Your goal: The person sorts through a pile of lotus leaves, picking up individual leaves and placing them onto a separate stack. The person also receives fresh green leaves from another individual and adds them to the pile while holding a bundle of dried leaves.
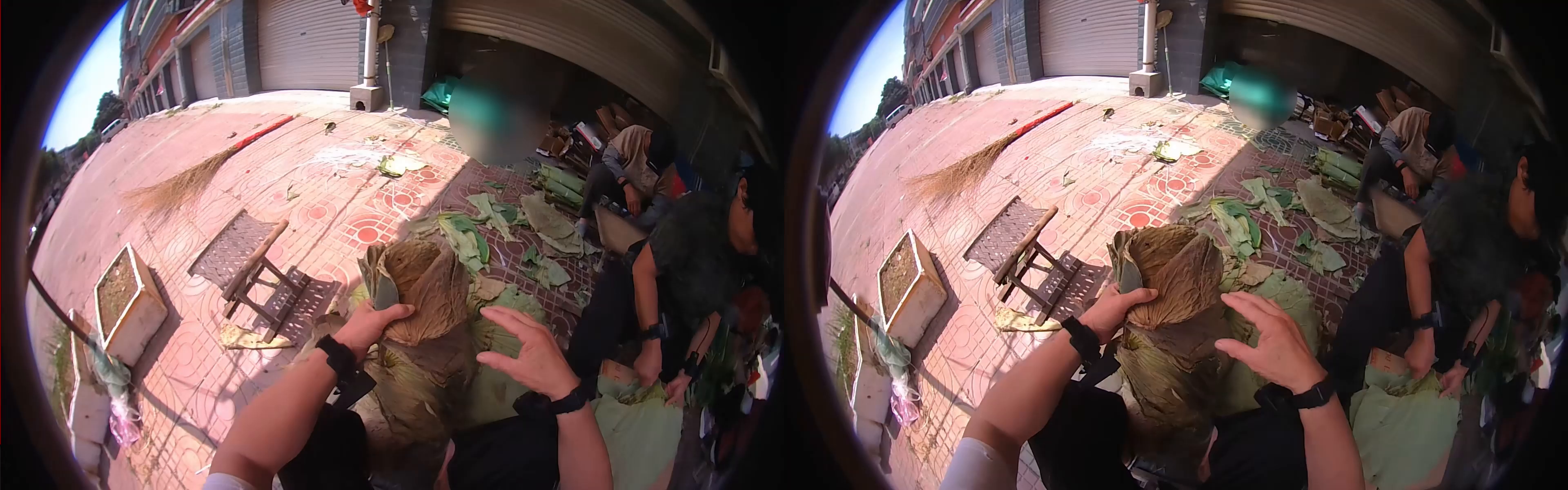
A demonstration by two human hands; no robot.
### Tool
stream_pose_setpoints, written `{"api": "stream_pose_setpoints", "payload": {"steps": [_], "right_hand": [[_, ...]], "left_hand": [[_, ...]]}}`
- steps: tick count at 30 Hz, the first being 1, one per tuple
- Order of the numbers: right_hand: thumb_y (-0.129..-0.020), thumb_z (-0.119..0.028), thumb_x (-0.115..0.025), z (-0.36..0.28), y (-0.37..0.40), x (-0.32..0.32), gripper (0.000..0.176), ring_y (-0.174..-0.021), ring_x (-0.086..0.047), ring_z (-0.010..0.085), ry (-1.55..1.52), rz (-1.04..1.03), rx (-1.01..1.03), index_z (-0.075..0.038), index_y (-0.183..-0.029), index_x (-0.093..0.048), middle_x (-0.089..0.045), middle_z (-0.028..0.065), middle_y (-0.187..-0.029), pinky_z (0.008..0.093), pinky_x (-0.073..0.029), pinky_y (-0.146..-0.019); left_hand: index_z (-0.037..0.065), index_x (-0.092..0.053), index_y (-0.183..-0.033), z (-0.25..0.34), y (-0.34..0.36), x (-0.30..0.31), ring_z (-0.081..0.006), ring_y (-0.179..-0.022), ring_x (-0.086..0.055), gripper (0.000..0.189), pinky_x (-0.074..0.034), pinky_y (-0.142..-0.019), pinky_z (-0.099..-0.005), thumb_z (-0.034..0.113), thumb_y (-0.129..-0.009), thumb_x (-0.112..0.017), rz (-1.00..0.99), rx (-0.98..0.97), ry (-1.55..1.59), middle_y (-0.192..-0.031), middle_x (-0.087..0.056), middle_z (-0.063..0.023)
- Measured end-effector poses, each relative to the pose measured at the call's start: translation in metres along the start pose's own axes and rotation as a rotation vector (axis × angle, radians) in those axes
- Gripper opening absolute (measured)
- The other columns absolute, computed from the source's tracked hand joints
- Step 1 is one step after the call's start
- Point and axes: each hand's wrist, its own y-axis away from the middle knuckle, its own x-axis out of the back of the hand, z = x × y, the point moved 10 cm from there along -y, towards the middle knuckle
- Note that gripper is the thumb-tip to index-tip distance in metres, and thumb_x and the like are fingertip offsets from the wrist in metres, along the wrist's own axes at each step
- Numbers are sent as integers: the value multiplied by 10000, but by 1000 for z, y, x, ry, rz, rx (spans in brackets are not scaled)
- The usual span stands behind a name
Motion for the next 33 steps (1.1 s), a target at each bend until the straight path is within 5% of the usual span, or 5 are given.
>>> {"api": "stream_pose_setpoints", "payload": {"steps": [9,17,21,29,33], "right_hand": [[-794,-49,-650,61,-55,-58,468,-1248,-421,324,-87,375,-117,-92,-1246,-536,-462,146,-1343,393,-365,-1020],[-708,-383,-789,77,-56,-67,977,-1257,-363,372,101,475,-394,34,-1386,-222,-369,251,-1340,435,-306,-1046],[-914,-56,-549,119,-66,-104,528,-987,-559,149,-811,379,-360,15,-1372,-297,-581,105,-1131,265,-450,-849],[-778,-44,-538,32,-41,-4,94,-1181,-474,300,68,512,3,-87,-726,-603,-579,148,-1141,439,-337,-1010],[-746,-8,-522,-40,-38,-24,96,-1179,-462,326,290,383,316,-60,-731,-601,-567,147,-1143,449,-338,-1006]], "left_hand": [[11,-632,-1079,4,0,-12,-140,-873,-631,395,-500,-781,-283,296,-813,-694,-45,28,22,-983,-667,-58],[-8,-608,-1092,-21,-20,-4,-165,-818,-651,346,-520,-770,-301,192,-814,-657,-38,72,-12,-978,-675,-73],[21,-653,-1000,-30,-30,11,-111,-742,-623,272,-490,-664,-257,207,-802,-675,13,3,-130,-891,-678,-35],[-57,-671,-866,-12,-19,24,-124,-617,-605,340,-484,-578,-284,268,-766,-671,79,-130,-280,-727,-664,-59],[-66,-666,-897,-24,-28,17,-141,-661,-630,361,-498,-616,-286,270,-765,-670,65,-125,-396,-755,-674,-82]]}}
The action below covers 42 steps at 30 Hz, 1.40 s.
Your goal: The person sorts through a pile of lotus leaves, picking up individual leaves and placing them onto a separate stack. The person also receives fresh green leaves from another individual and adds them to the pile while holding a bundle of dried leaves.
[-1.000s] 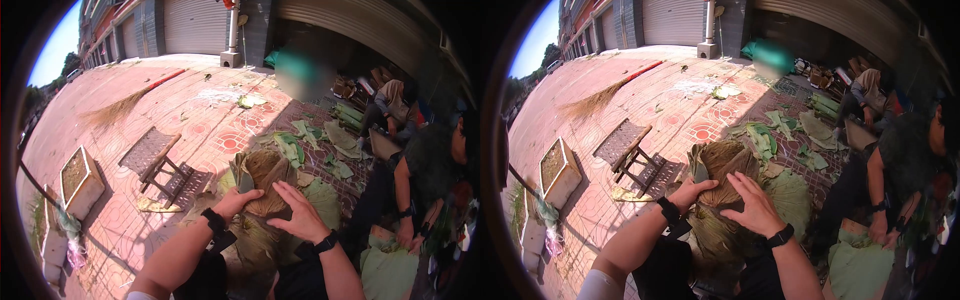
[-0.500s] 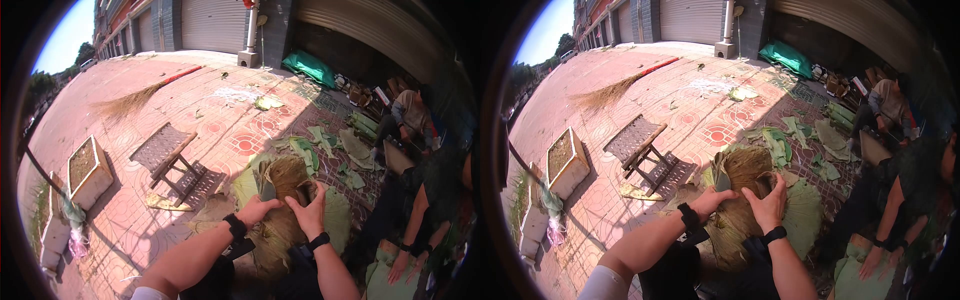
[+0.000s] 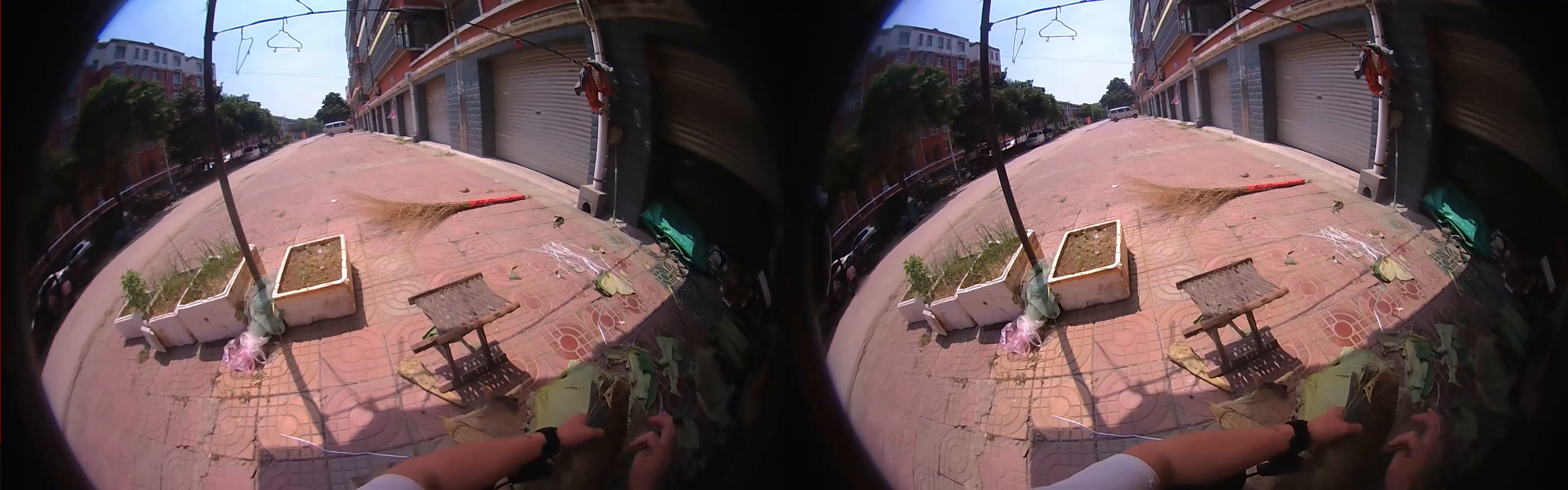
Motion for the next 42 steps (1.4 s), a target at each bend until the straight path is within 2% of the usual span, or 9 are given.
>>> {"api": "stream_pose_setpoints", "payload": {"steps": [4,5,8,10,19,22,30,36,42], "right_hand": [[-702,27,-572,-53,-10,4,200,-910,-569,267,262,292,10,17,-901,-567,-575,146,-1063,355,-456,-827],[-839,-120,-598,-36,-4,0,266,-1184,-458,357,149,167,-175,-64,-1099,-600,-542,211,-1189,462,-337,-1010],[-878,-41,-512,34,24,-30,69,-910,-559,181,99,59,-435,11,-883,-558,-594,120,-936,316,-435,-821],[-823,-85,-604,53,41,-62,153,-921,-561,312,-309,-38,-559,10,-942,-590,-583,165,-975,406,-435,-817],[-739,-266,-753,20,27,-2,402,-997,-506,337,137,134,-482,-21,-965,-528,-542,147,-1016,434,-410,-842],[-756,-326,-730,46,45,-44,396,-975,-518,328,-28,-233,-677,-23,-920,-535,-535,135,-1022,437,-416,-795],[-833,-494,-631,37,42,-51,752,-1263,-397,360,-527,12,-491,38,-1318,-410,-390,227,-1365,389,-330,-1053],[-882,-277,-601,71,58,-66,531,-1293,-390,343,-455,93,-617,-36,-1330,-447,-344,205,-1428,364,-337,-1056],[-938,-286,-490,98,66,-2,365,-997,-574,370,-327,407,-665,-4,-1156,-571,-604,216,-1050,408,-450,-857]], "left_hand": [[-63,-619,-1020,19,4,-29,-170,-724,-627,452,-492,-631,-320,318,-784,-673,21,-247,33,-814,-671,-121],[-35,-605,-1074,5,0,-37,-179,-764,-625,435,-493,-681,-327,297,-797,-653,-39,-133,-9,-859,-676,-132],[-26,-595,-1091,-34,-28,-30,-161,-758,-614,437,-492,-679,-319,299,-802,-640,167,-120,-78,-873,-670,-117],[-56,-625,-979,18,6,-30,-112,-705,-587,374,-487,-606,-314,276,-807,-633,107,-268,158,-806,-654,-85],[-14,-654,-1023,33,29,-34,-134,-792,-628,277,-521,-669,-306,185,-830,-649,8,-35,174,-915,-677,-86],[-9,-652,-1027,32,26,-37,-122,-774,-610,276,-508,-657,-297,195,-842,-628,18,-77,122,-904,-674,-73],[-54,-622,-956,37,35,-34,-123,-763,-588,286,-485,-613,-295,194,-815,-611,142,-77,-61,-838,-641,-89],[-10,-625,-1045,40,30,-53,-136,-824,-631,247,-511,-715,-279,94,-821,-629,-31,-50,139,-958,-664,-61],[15,-635,-988,35,27,-49,-143,-776,-631,224,-511,-696,-290,106,-785,-660,-29,25,111,-890,-659,-46]]}}
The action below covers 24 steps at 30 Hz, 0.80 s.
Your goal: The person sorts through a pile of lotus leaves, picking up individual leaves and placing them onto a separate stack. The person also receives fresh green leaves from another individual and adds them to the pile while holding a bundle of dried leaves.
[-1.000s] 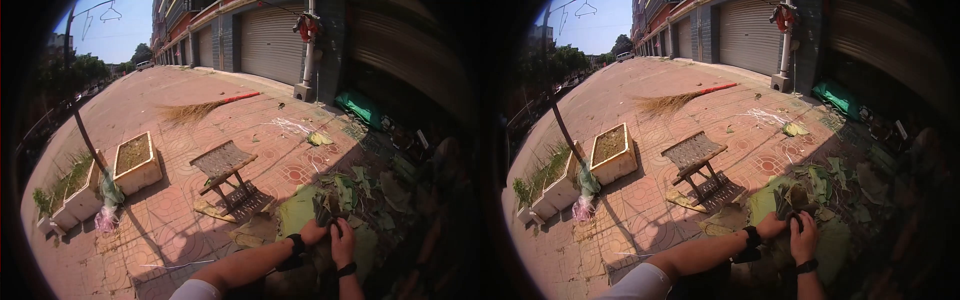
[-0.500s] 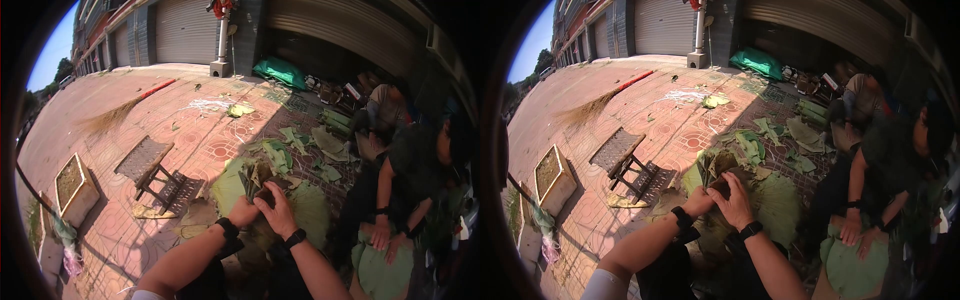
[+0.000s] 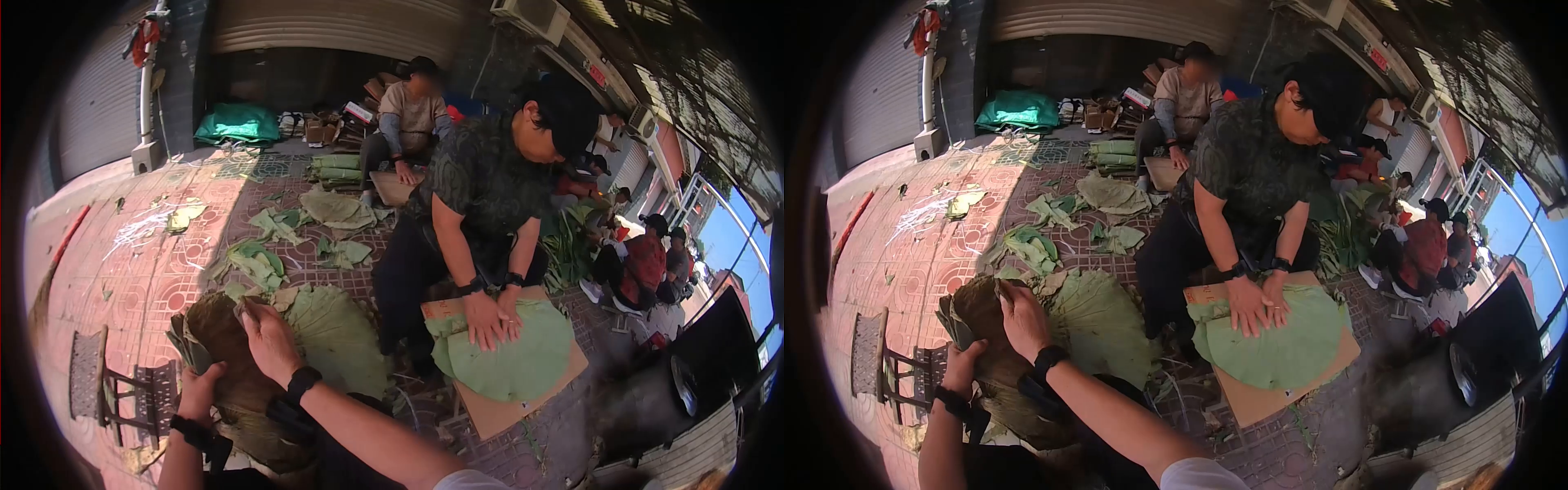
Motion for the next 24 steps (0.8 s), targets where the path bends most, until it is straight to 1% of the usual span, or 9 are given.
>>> {"api": "stream_pose_setpoints", "payload": {"steps": [2,4,7,8,9,11,14,20,24], "right_hand": [[-945,-251,-489,-2,-15,60,307,-831,-611,356,12,-18,-212,9,-1071,-592,-639,201,-894,391,-471,-759],[-940,-247,-544,30,-13,125,305,-767,-569,141,-496,100,-325,50,-972,-603,-636,77,-858,316,-459,-694],[-944,-248,-547,74,9,243,336,-889,-576,155,-130,214,-452,64,-1069,-570,-624,100,-1037,292,-453,-790],[-944,-253,-545,84,17,275,366,-913,-598,158,-179,224,-364,57,-1137,-550,-627,101,-1069,279,-477,-786],[-945,-254,-540,69,37,290,377,-919,-617,155,-284,200,-522,29,-1194,-529,-618,102,-1104,281,-521,-761],[-946,-249,-531,47,62,331,370,-908,-631,156,-273,227,-397,-1,-1220,-515,-609,102,-1127,296,-555,-727],[-940,-215,-520,35,105,401,349,-893,-636,174,35,279,-463,-10,-1222,-501,-610,84,-1089,318,-554,-728],[-895,-143,-520,8,178,507,287,-865,-625,180,92,608,-431,-2,-1145,-527,-613,75,-1041,312,-521,-723],[-877,-173,-520,26,212,563,261,-812,-623,165,302,674,-430,0,-1066,-570,-630,61,-945,315,-498,-670]], "left_hand": [[25,-635,-969,5,10,10,-141,-761,-621,218,-503,-691,-296,119,-776,-673,70,37,17,-876,-653,-42],[33,-620,-944,-3,3,28,-138,-732,-592,215,-480,-665,-294,129,-764,-686,114,-4,-39,-853,-638,-30],[25,-605,-972,1,10,27,-148,-770,-604,242,-494,-693,-304,128,-767,-681,99,47,1,-883,-638,-40],[21,-598,-990,2,9,28,-153,-777,-610,254,-502,-703,-308,127,-772,-676,106,51,-7,-899,-641,-50],[18,-591,-1007,1,7,28,-158,-785,-617,266,-510,-714,-312,125,-778,-671,110,58,-14,-916,-644,-59],[13,-575,-1027,3,8,26,-176,-793,-619,301,-514,-726,-326,135,-772,-677,116,43,22,-928,-638,-73],[15,-538,-1076,0,4,22,-204,-812,-618,366,-517,-742,-340,154,-769,-680,86,26,32,-947,-621,-84],[10,-563,-1058,-6,-2,22,-192,-820,-618,321,-512,-739,-330,143,-778,-643,66,21,29,-938,-631,-79],[-11,-573,-1084,-8,-1,16,-185,-864,-612,349,-491,-769,-320,133,-774,-643,45,64,48,-968,-642,-82]]}}
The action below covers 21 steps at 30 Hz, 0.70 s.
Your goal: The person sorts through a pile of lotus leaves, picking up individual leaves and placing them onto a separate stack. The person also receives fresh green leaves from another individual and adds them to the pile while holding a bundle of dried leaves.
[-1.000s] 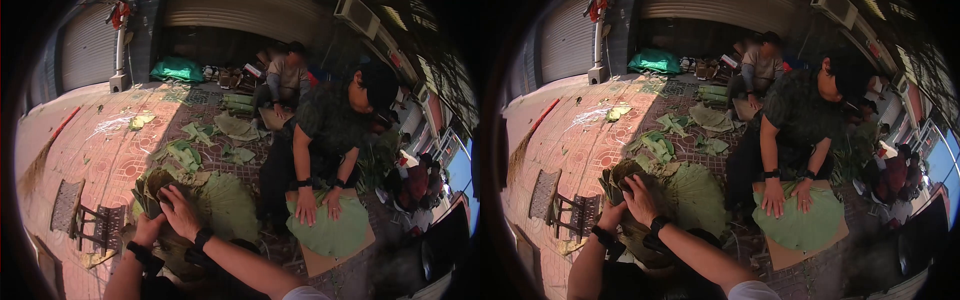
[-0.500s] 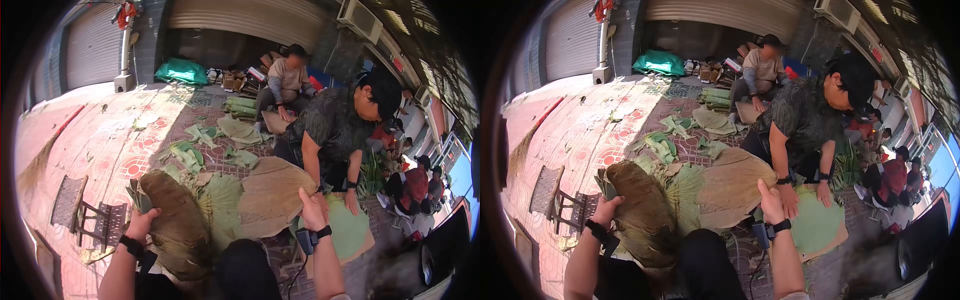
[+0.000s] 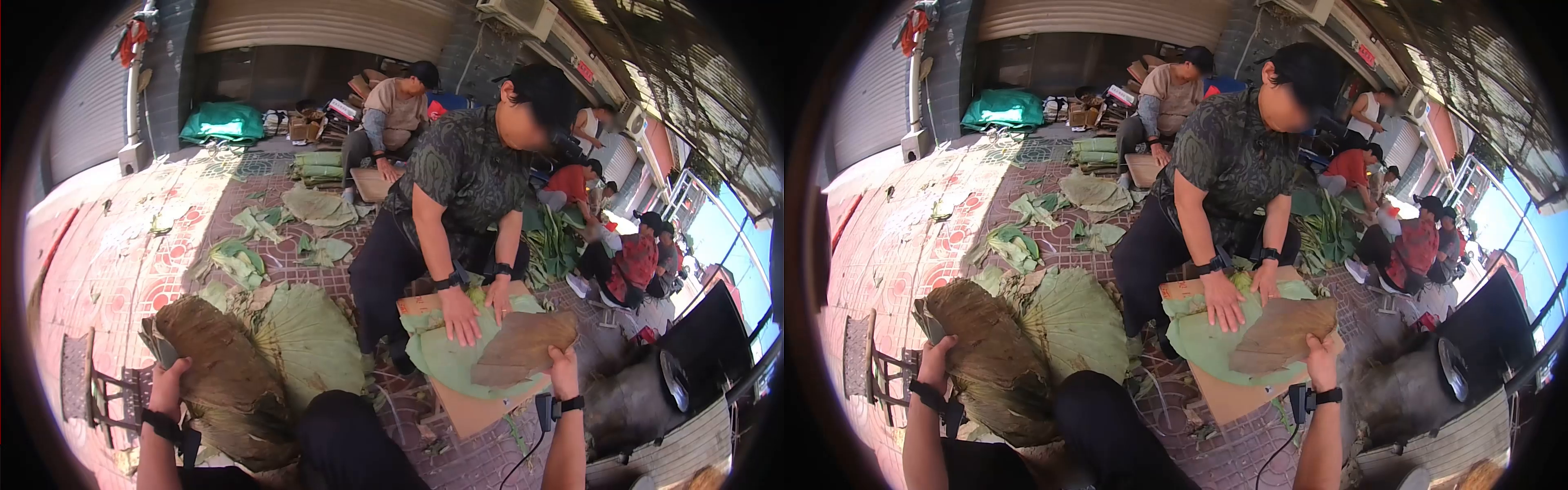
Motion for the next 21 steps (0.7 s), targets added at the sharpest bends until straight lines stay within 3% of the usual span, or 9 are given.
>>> {"api": "stream_pose_setpoints", "payload": {"steps": [6,8,9,10,11,13,16,19,21], "right_hand": [[-827,-137,-483,-12,-23,-10,317,-785,-641,333,579,97,179,69,-1054,-567,-656,207,-903,413,-489,-707],[-809,-130,-461,-41,-16,-33,498,-962,-599,431,869,94,-12,75,-1263,-473,-605,318,-1007,439,-479,-839],[-812,-218,-485,-44,-20,-39,398,-924,-625,388,984,122,-28,-88,-1178,-572,-662,211,-953,472,-464,-841],[-818,-154,-472,9,-55,-41,448,-841,-653,376,708,209,308,-24,-1244,-520,-650,254,-931,473,-499,-790],[-831,-144,-427,14,-54,-59,548,-967,-593,424,668,1,-77,-41,-1369,-405,-602,297,-1044,473,-467,-857],[-835,-151,-414,17,-61,-82,566,-962,-597,424,765,-26,-52,-81,-1395,-373,-610,287,-1034,487,-465,-850],[-802,-91,-421,29,-71,-105,571,-718,-669,354,889,-51,9,-38,-1371,-403,-648,267,-927,422,-547,-673],[-779,-79,-421,20,-67,-121,602,-743,-669,353,937,-85,15,-60,-1380,-402,-653,253,-930,424,-541,-691],[-803,-140,-432,27,-66,-125,619,-916,-620,391,899,-145,-101,-151,-1416,-349,-625,244,-1052,465,-492,-812]], "left_hand": [[-1,-577,-1065,1,2,14,-175,-849,-607,331,-484,-770,-323,127,-769,-653,127,-29,-31,-952,-643,-70],[-7,-575,-1058,5,3,-1,-175,-846,-605,316,-485,-781,-330,111,-770,-632,5,-23,61,-941,-637,-70],[-1,-557,-1067,4,2,-3,-189,-836,-611,332,-499,-766,-333,121,-767,-628,-27,-36,65,-944,-629,-77],[5,-540,-1076,2,-1,-3,-202,-825,-617,348,-513,-751,-337,131,-763,-624,-50,-53,65,-946,-621,-84],[2,-544,-1070,0,-4,4,-203,-822,-618,344,-515,-747,-336,132,-761,-622,-18,-65,54,-942,-623,-85],[-2,-551,-1059,-8,-9,17,-205,-817,-621,336,-519,-741,-336,132,-759,-619,56,-77,32,-933,-626,-85],[-5,-537,-1097,-10,-12,17,-227,-855,-607,395,-491,-778,-345,120,-737,-638,3,-60,47,-971,-623,-102],[-3,-537,-1077,-8,-8,20,-209,-821,-611,366,-507,-737,-339,137,-750,-624,46,-68,31,-942,-613,-86],[-2,-538,-1066,-5,-5,19,-199,-807,-612,348,-514,-721,-336,147,-761,-615,43,-71,27,-924,-608,-78]]}}
